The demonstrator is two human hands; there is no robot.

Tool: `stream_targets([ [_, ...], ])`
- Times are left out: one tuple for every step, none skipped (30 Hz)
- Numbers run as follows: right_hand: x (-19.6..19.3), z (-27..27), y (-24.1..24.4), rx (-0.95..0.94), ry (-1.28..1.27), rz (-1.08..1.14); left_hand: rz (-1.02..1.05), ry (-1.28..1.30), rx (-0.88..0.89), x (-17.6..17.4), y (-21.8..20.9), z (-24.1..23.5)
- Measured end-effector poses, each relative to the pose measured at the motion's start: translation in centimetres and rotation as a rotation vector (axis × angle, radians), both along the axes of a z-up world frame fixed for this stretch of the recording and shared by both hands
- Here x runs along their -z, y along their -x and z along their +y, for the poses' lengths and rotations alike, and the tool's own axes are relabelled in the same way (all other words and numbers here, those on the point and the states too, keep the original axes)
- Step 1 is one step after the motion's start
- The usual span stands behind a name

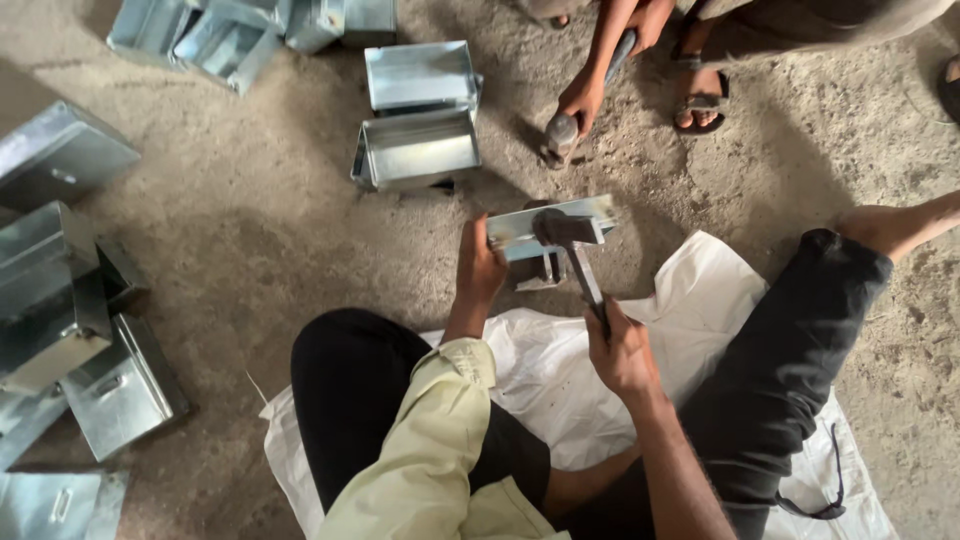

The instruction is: The person uses a hammer to flatten or shape the edges and sides of metal boxes, handling them one by one while sitting on the ground.

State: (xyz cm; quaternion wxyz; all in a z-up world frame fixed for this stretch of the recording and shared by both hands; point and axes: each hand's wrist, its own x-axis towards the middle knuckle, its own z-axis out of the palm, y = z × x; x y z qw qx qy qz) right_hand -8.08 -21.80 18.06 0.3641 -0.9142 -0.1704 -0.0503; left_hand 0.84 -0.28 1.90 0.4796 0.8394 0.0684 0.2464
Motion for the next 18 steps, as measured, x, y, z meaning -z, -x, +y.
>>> stream_targets([
  [-0.2, -0.4, 0.2, 0.045, 0.000, 0.013, -0.050, -0.019, 0.004, -0.4, 0.0, 0.1],
  [-0.5, -0.9, 0.6, 0.090, -0.001, 0.026, -0.100, -0.038, 0.009, -0.8, 0.0, 0.3],
  [-0.8, -1.4, 1.6, 0.130, 0.010, 0.051, -0.138, -0.047, 0.008, -1.1, 0.6, 0.1],
  [-0.8, -1.6, 2.7, 0.232, -0.158, 0.236, -0.027, 0.044, -0.024, -1.4, 1.0, 0.0],
  [-0.8, -1.4, 3.3, 0.333, -0.334, 0.408, 0.071, 0.129, -0.051, -1.9, 0.4, 0.2],
  [-0.6, -1.5, 3.4, 0.431, -0.512, 0.580, 0.170, 0.214, -0.077, -2.4, -0.3, 0.4],
  [-0.3, -1.8, 3.4, 0.491, -0.526, 0.603, 0.298, 0.234, -0.116, -2.7, -0.9, 1.0],
  [0.1, -2.5, 3.3, 0.551, -0.539, 0.625, 0.425, 0.254, -0.156, -2.8, -1.6, 1.8],
  [0.7, -3.4, 4.4, 0.629, -0.547, 0.665, 0.575, 0.271, -0.191, -2.4, -1.1, 2.2],
  [1.7, -4.5, 5.1, 0.668, -0.559, 0.717, 0.619, 0.482, -0.186, -1.9, -0.6, 2.7],
  [2.8, -5.6, 4.3, 0.697, -0.581, 0.752, 0.639, 0.690, -0.180, -1.7, -1.2, 3.7],
  [3.9, -6.7, 3.9, 0.725, -0.604, 0.788, 0.655, 0.897, -0.169, -1.4, -1.7, 4.1],
  [5.1, -7.6, 3.7, 0.747, -0.593, 0.795, 0.562, 1.244, -0.127, -1.1, -2.0, 4.2],
  [6.1, -8.5, 3.7, 0.769, -0.582, 0.802, 0.454, 1.586, -0.076, -0.6, -1.9, 4.2],
  [7.1, -9.3, 3.9, 0.794, -0.564, 0.821, 0.335, 1.925, -0.029, 0.1, -1.3, 4.2],
  [8.0, -10.0, 3.6, 0.782, -0.634, 0.845, 0.269, 2.006, 0.174, 0.9, -1.1, 4.5],
  [8.5, -10.8, 3.5, 0.776, -0.700, 0.868, 0.206, 2.081, 0.383, 1.8, -0.6, 4.8],
  [8.8, -11.2, 3.6, 0.769, -0.766, 0.891, 0.137, 2.142, 0.596, 2.4, -0.1, 5.1],
])
